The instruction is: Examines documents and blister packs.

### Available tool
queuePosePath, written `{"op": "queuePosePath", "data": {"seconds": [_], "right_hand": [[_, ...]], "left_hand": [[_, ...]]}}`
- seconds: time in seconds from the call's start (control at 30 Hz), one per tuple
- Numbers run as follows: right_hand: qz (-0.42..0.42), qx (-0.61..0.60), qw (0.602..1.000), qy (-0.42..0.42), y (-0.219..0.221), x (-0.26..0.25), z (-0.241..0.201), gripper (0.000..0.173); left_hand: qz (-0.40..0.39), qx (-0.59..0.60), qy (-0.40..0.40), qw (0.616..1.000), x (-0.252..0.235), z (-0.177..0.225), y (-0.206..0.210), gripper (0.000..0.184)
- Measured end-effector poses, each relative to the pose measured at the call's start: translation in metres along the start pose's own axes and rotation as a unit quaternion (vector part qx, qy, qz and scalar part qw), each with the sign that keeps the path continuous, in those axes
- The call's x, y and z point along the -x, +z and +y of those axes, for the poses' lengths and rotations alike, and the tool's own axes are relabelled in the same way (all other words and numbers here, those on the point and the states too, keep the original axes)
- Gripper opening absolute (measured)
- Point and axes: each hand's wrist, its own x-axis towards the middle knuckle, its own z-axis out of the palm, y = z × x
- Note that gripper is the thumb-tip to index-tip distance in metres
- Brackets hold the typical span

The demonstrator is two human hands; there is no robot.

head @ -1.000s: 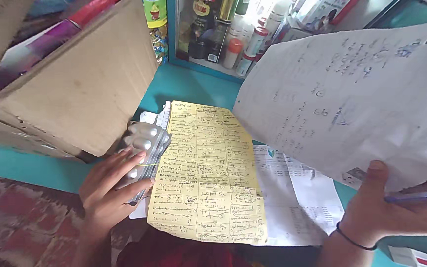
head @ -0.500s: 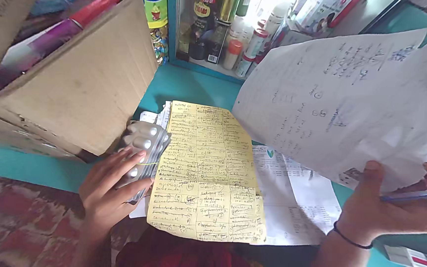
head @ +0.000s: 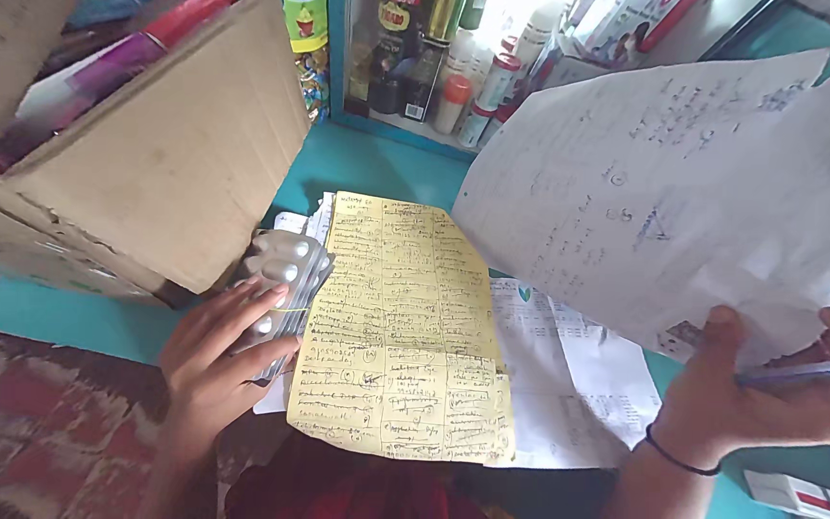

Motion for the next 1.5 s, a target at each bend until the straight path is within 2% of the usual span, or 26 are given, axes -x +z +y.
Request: {"op": "queuePosePath", "data": {"seconds": [0.27,0.4,0.53,0.8,1.13,1.17,1.3,1.4,1.43,1.5], "right_hand": [[0.008,0.009,1.0,0.017,0.002,0.0,-0.004,0.039],[0.012,0.019,1.0,0.013,0.003,0.001,-0.004,0.039],[0.004,0.02,1.0,0.004,0.002,0.001,-0.004,0.039],[-0.006,0.041,0.999,-0.006,0.001,0.001,-0.004,0.039],[-0.006,0.031,0.999,0.004,-0.001,0.003,-0.001,0.043],[-0.007,0.033,0.999,0.003,-0.001,0.004,-0.001,0.043],[-0.013,0.024,1.0,0.001,-0.002,0.003,0.001,0.043],[-0.015,0.016,1.0,0.006,-0.002,0.003,0.0,0.043],[-0.015,0.017,1.0,0.01,-0.002,0.002,-0.002,0.043],[-0.016,0.013,1.0,0.006,-0.001,0.002,-0.003,0.043]], "left_hand": [[-0.001,0.001,0.01,1.0,0.0,0.0,0.002,0.005],[-0.061,-0.017,0.022,0.998,-0.007,0.002,-0.004,0.009],[-0.097,-0.023,0.024,0.995,-0.01,0.005,-0.007,0.017],[-0.165,-0.04,0.027,0.985,-0.023,0.012,-0.015,0.019],[-0.107,-0.039,0.03,0.993,-0.012,0.004,-0.01,0.009],[-0.105,-0.038,0.03,0.993,-0.013,0.003,-0.011,0.014],[-0.144,-0.03,0.018,0.989,-0.02,0.003,-0.017,0.061],[-0.157,-0.048,0.017,0.986,-0.023,0.008,-0.018,0.08],[-0.157,-0.056,0.018,0.986,-0.023,0.012,-0.02,0.08],[-0.136,-0.054,0.027,0.989,-0.024,0.024,-0.023,0.063]]}}
